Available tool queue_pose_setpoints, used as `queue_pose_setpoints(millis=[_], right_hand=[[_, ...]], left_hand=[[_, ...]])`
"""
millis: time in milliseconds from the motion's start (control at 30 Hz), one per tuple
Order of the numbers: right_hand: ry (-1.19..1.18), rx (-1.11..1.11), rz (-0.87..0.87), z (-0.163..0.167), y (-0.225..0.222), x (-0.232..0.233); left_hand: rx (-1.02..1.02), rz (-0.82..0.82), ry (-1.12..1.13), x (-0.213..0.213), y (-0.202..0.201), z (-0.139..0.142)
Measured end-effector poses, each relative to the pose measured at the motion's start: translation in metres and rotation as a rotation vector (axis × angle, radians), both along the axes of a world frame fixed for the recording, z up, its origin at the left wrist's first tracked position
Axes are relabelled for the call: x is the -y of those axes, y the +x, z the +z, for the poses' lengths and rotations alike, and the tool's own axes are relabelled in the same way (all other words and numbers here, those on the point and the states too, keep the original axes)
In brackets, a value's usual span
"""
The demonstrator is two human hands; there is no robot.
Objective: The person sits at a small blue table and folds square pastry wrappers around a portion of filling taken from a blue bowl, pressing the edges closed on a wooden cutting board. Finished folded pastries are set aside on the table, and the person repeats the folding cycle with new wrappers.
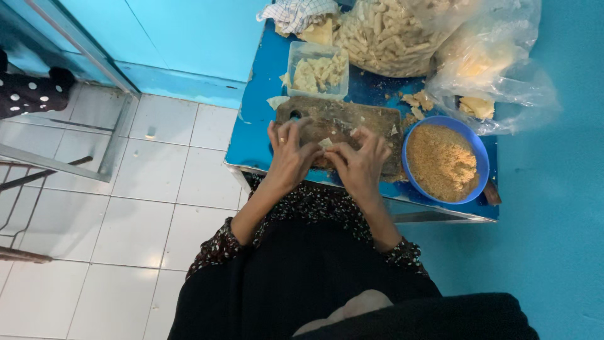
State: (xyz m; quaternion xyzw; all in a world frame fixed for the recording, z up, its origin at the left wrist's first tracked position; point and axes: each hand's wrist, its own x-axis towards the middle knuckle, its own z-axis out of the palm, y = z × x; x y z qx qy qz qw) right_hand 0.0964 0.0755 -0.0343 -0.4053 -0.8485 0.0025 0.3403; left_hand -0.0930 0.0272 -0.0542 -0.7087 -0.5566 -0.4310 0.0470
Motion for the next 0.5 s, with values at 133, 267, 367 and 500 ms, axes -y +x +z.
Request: queue_pose_setpoints(millis=[133,267,367,500], right_hand=[[0.077,0.08,-0.014,0.001,-0.008,-0.001],[0.036,0.191,-0.042,0.007,-0.018,-0.014],[0.015,0.234,-0.113,0.013,-0.019,-0.024],[0.098,0.059,-0.084,0.015,-0.012,-0.016]], left_hand=[[-0.129,0.094,-0.014,-0.006,0.006,-0.007],[-0.169,0.206,-0.035,-0.018,0.019,-0.006],[-0.128,0.257,-0.036,-0.03,0.02,-0.004],[-0.03,0.279,-0.071,-0.048,0.015,-0.004]])
